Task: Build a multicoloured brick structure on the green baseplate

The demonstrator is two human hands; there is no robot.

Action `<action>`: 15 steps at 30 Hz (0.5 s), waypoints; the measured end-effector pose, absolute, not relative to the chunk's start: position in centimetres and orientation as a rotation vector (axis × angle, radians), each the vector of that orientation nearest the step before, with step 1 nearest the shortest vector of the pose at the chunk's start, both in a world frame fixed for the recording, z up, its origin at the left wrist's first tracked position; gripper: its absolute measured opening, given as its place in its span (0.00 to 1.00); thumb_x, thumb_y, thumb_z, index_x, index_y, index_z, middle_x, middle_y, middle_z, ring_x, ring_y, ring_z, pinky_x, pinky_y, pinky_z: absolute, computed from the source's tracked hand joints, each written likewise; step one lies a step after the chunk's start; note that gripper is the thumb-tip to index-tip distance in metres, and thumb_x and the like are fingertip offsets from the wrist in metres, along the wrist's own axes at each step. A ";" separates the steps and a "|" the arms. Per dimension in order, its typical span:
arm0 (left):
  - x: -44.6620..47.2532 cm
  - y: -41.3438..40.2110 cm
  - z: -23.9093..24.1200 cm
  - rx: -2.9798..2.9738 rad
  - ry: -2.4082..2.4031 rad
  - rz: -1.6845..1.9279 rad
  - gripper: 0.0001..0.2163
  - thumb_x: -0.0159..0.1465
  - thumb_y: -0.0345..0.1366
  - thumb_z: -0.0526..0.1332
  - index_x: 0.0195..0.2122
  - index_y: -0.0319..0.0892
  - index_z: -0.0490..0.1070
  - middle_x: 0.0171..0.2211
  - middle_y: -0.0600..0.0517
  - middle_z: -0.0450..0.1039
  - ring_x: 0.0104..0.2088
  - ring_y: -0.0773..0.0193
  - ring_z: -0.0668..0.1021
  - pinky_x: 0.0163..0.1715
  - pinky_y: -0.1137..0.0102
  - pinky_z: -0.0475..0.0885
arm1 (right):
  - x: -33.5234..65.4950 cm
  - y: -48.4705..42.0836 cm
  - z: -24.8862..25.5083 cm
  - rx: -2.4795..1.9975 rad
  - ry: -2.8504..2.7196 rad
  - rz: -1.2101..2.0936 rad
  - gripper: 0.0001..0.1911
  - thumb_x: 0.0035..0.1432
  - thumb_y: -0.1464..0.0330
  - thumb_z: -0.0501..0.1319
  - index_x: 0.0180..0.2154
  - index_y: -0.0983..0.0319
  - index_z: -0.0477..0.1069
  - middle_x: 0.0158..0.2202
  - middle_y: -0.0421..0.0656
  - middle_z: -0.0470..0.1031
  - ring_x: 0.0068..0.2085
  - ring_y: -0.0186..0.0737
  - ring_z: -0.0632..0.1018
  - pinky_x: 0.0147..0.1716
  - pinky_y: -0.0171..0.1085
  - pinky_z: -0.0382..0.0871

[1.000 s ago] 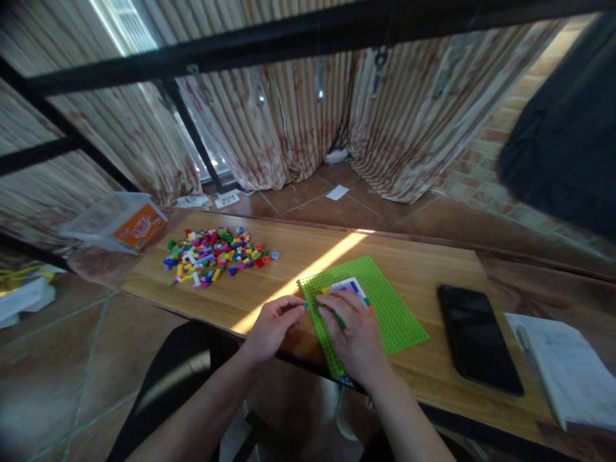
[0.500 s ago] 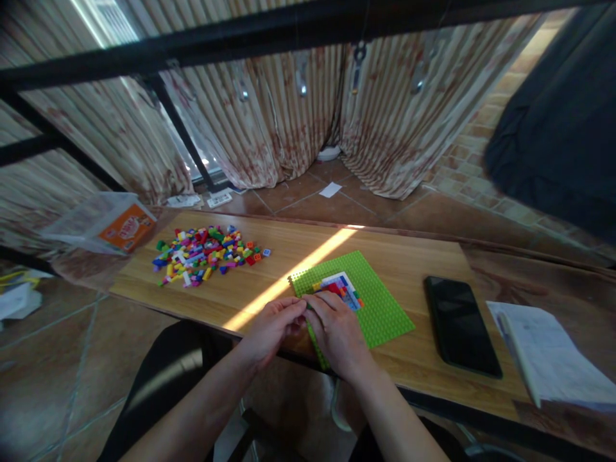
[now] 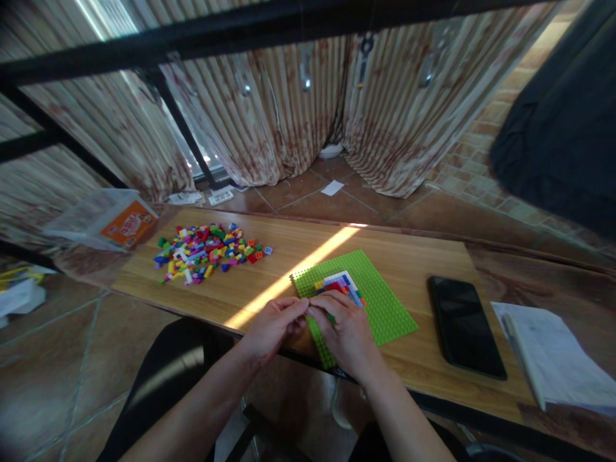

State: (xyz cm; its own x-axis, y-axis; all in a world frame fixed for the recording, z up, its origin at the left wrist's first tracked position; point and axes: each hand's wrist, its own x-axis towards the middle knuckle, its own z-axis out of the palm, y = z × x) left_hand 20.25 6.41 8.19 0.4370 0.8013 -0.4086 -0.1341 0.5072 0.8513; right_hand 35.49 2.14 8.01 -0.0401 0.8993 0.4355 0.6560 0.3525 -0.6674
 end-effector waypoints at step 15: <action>19.4 6.9 7.4 1.059 0.984 0.633 0.18 0.57 0.50 0.64 0.28 0.38 0.78 0.20 0.55 0.67 0.21 0.72 0.64 0.22 0.73 0.55 | 38.4 2.1 8.3 -1.481 -1.657 0.486 0.08 0.61 0.62 0.61 0.38 0.56 0.77 0.40 0.43 0.78 0.41 0.40 0.79 0.42 0.40 0.74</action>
